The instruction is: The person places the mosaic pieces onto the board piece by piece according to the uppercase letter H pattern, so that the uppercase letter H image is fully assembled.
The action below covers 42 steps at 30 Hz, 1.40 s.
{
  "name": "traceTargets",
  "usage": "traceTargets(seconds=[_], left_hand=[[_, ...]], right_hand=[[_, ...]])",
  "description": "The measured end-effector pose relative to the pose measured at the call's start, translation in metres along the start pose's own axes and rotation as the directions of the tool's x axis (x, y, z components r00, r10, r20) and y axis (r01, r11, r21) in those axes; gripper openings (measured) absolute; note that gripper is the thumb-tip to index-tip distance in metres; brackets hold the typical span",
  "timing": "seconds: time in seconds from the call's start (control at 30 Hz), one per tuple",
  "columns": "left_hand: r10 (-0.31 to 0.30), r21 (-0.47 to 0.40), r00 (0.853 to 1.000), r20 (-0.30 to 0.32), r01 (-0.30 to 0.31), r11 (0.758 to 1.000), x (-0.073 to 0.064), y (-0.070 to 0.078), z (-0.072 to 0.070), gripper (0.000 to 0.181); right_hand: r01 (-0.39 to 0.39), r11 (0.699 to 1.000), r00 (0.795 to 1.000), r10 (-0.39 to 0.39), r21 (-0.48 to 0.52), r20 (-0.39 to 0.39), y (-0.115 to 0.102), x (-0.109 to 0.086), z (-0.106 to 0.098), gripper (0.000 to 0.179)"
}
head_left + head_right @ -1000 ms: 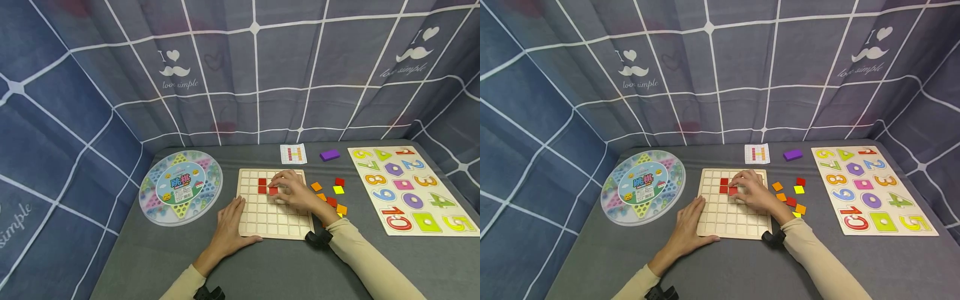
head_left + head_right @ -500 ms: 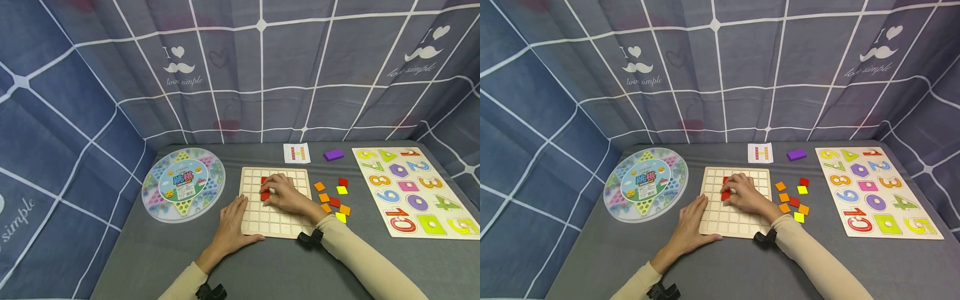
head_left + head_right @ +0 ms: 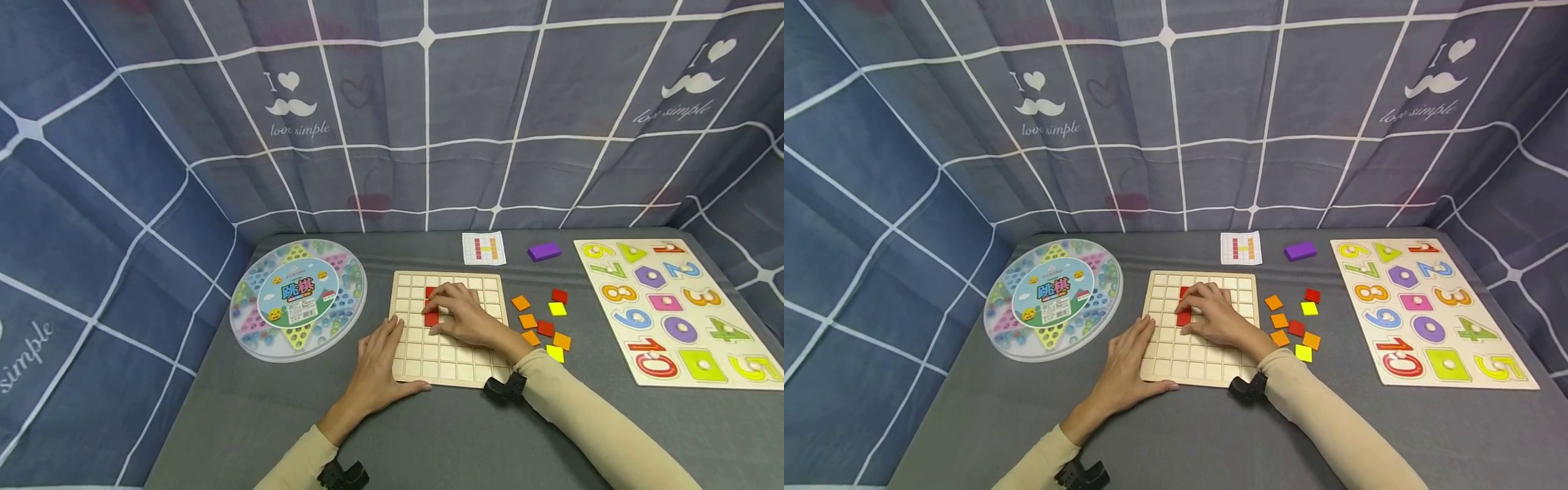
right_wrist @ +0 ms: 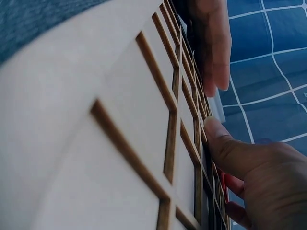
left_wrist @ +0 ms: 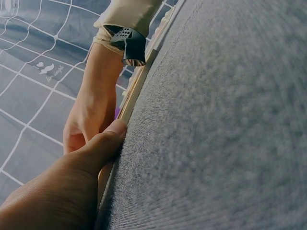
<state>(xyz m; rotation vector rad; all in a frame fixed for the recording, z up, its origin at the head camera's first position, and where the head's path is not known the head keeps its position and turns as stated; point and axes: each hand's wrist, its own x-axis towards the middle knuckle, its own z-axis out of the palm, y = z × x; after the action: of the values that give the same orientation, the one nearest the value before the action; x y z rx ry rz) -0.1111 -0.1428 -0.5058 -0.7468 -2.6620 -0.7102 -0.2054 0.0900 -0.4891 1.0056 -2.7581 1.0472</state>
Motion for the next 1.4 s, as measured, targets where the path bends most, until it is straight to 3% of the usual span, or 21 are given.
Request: traceTargets(seconds=[1.07,1.17,1.3,1.4], left_hand=[[0.036,0.006,0.999,-0.025,-0.035,0.999,0.021,0.000,0.002,0.116],[0.033,0.005,0.999,-0.021,-0.033,0.999,0.016,0.000,0.002,0.115],[0.023,-0.004,1.000,-0.017,-0.023,1.000,0.000,-0.001,0.004,0.115],[0.018,-0.007,0.999,-0.033,-0.018,1.000,-0.004,-0.003,0.005,0.115]], right_hand=[[0.015,0.999,1.000,-0.016,-0.039,-0.026,0.005,0.004,-0.018,0.034],[0.024,0.999,0.999,-0.025,-0.038,-0.037,0.004,0.000,-0.013,0.033],[0.026,0.999,0.999,-0.025,-0.026,0.023,0.000,-0.007,-0.001,0.033],[0.045,0.999,0.998,-0.043,-0.029,0.039,-0.003,-0.008,0.001,0.034]])
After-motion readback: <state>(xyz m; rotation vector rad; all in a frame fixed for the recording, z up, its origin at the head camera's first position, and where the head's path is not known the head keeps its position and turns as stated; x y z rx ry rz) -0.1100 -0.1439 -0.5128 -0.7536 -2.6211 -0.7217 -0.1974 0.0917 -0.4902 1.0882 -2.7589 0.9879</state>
